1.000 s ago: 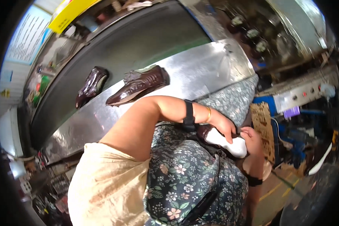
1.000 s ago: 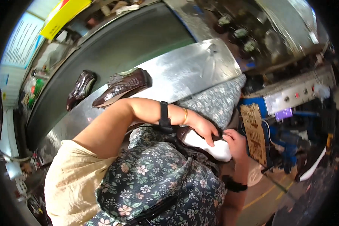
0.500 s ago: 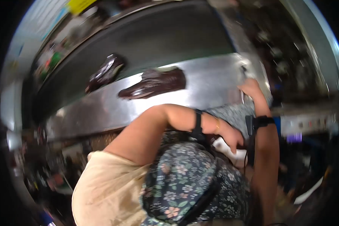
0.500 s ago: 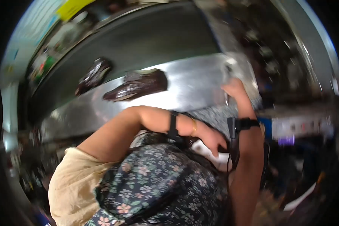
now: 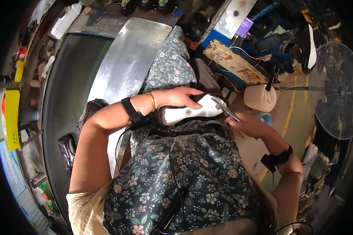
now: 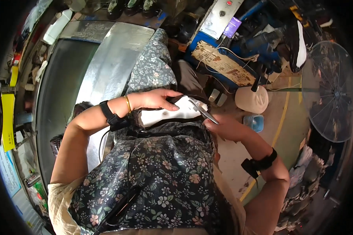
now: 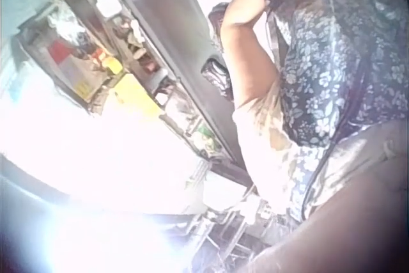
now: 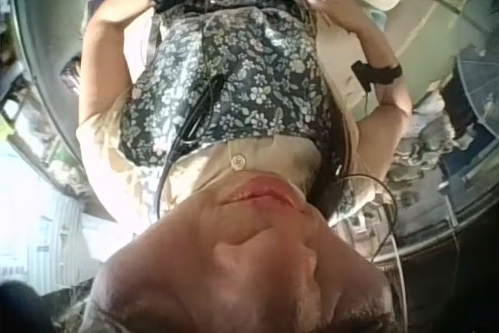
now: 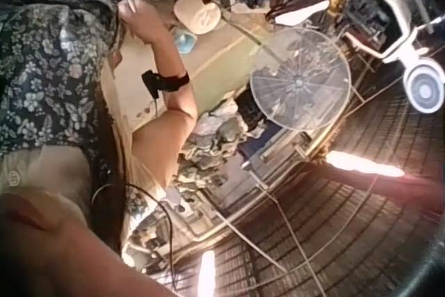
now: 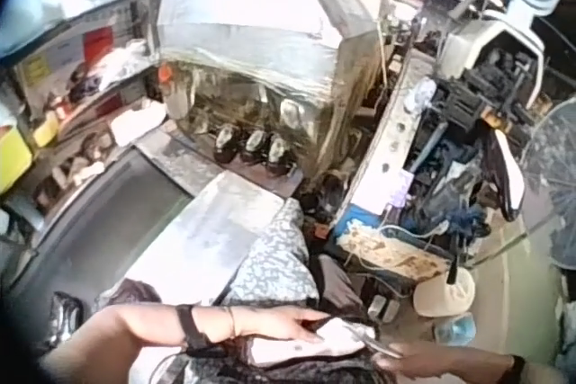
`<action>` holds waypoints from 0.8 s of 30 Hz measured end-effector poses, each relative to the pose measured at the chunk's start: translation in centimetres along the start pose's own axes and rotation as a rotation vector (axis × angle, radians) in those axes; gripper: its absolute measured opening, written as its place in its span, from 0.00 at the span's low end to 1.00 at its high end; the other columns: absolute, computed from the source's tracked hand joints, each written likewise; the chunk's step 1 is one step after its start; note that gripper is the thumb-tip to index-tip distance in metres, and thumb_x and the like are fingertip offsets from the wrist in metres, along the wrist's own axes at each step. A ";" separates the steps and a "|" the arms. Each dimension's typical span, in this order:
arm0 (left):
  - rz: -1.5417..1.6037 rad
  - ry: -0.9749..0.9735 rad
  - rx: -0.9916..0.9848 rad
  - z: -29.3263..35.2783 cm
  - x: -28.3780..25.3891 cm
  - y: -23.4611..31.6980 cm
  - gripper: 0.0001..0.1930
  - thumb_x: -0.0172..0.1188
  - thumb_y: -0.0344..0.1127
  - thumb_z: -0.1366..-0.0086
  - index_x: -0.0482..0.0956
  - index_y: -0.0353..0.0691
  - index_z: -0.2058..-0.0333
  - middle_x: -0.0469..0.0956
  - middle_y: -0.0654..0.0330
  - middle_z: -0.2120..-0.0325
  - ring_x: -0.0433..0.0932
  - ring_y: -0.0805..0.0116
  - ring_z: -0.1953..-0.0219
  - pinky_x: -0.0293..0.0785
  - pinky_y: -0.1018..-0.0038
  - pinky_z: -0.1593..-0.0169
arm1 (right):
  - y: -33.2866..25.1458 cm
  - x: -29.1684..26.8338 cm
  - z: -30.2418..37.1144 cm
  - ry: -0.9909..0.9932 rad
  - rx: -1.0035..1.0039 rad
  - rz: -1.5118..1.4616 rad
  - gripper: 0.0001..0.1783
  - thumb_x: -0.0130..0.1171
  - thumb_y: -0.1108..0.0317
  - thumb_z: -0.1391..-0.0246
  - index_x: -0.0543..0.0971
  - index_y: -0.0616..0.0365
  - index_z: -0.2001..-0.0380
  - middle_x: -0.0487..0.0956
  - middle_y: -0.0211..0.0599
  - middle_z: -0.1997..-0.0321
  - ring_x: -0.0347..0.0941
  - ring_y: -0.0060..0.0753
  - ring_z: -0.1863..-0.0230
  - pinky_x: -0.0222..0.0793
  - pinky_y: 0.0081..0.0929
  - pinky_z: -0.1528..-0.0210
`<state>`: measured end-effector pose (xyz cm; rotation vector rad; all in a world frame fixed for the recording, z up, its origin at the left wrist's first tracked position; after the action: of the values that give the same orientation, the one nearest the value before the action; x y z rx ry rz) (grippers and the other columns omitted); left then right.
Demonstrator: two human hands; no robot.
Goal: The recorder is stretching shoe uppers over lasts and securing them using pliers and automated machinery in a factory.
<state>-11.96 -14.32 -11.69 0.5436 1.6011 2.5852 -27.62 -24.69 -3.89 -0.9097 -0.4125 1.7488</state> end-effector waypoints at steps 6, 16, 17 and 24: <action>-0.177 0.176 0.032 -1.1 -0.7 -1.2 0.35 0.68 0.36 0.41 0.64 0.32 0.38 0.74 0.56 0.44 0.71 0.71 0.46 0.65 0.76 0.42 | 3.2 -0.1 -3.7 -0.080 -0.150 0.253 0.18 0.53 0.56 0.36 0.74 0.63 0.68 0.76 0.47 0.72 0.74 0.43 0.70 0.69 0.37 0.64; 0.491 0.005 -0.254 -1.8 1.1 -0.7 0.29 0.59 0.53 0.34 0.73 0.38 0.44 0.78 0.61 0.52 0.76 0.72 0.54 0.73 0.75 0.50 | 5.7 2.4 -3.6 0.642 -0.586 0.559 0.16 0.60 0.56 0.43 0.74 0.58 0.70 0.73 0.44 0.72 0.75 0.52 0.70 0.71 0.42 0.70; 0.446 -0.031 -0.248 -2.2 1.4 -0.4 0.23 0.60 0.53 0.35 0.79 0.40 0.52 0.81 0.63 0.58 0.78 0.73 0.60 0.75 0.74 0.54 | 5.3 2.6 -3.1 0.594 -0.556 0.549 0.17 0.59 0.54 0.43 0.74 0.58 0.70 0.75 0.44 0.70 0.75 0.53 0.69 0.71 0.43 0.68; 0.238 0.118 -0.357 -3.9 0.5 -2.5 0.28 0.64 0.46 0.37 0.72 0.32 0.46 0.80 0.59 0.56 0.78 0.72 0.59 0.75 0.74 0.55 | -0.1 0.4 2.7 -0.005 -0.216 0.297 0.19 0.55 0.53 0.39 0.75 0.60 0.69 0.76 0.48 0.71 0.73 0.52 0.70 0.68 0.41 0.68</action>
<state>-14.01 -16.35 -15.33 0.5903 1.1135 3.0353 -29.64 -23.86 -2.26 -1.1679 -0.4967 2.0034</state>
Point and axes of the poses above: each hand's wrist, its own z-axis away from the middle knuckle, its own x-axis out of the palm, y = z × x, the point moved 8 cm from there along -z, towards the middle knuckle
